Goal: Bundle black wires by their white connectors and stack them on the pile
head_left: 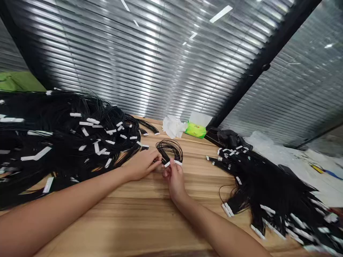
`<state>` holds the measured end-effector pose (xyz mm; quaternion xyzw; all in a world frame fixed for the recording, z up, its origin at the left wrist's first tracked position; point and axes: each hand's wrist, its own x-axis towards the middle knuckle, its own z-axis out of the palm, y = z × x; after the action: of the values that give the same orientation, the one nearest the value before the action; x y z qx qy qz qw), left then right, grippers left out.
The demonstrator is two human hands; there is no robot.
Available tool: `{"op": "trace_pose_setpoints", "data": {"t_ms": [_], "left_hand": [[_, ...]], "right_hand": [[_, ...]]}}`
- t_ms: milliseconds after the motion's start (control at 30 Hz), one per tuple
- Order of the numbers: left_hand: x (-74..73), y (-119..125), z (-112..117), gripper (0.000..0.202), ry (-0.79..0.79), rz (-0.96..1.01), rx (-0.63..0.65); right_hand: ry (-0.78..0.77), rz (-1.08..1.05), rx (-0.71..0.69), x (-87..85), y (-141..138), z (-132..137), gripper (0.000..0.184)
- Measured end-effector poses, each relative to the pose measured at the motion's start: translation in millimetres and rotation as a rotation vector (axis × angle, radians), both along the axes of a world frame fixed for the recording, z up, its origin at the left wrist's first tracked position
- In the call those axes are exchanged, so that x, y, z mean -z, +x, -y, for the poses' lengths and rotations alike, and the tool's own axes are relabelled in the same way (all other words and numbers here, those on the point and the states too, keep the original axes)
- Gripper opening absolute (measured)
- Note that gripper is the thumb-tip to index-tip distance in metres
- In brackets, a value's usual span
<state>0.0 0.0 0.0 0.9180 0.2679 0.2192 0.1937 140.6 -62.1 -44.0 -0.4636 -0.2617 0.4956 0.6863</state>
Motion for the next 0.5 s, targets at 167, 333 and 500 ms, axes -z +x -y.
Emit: {"op": "trace_pose_setpoints", "data": {"t_ms": [167, 333, 500], "left_hand": [[1.6, -0.9, -0.5, 0.018, -0.035, 0.033, -0.002], [-1.1, -1.8, 2.4, 0.014, -0.086, 0.014, 0.028], [0.6, -1.2, 3.7, 0.016, -0.004, 0.006, 0.047]], "right_hand": [[0.002, -0.004, -0.002, 0.9, 0.5, 1.6, 0.044], [0.008, -0.028, -0.015, 1.1, 0.8, 0.7, 0.041], [0.029, -0.033, -0.037, 0.1, -0.7, 1.3, 0.038]]}}
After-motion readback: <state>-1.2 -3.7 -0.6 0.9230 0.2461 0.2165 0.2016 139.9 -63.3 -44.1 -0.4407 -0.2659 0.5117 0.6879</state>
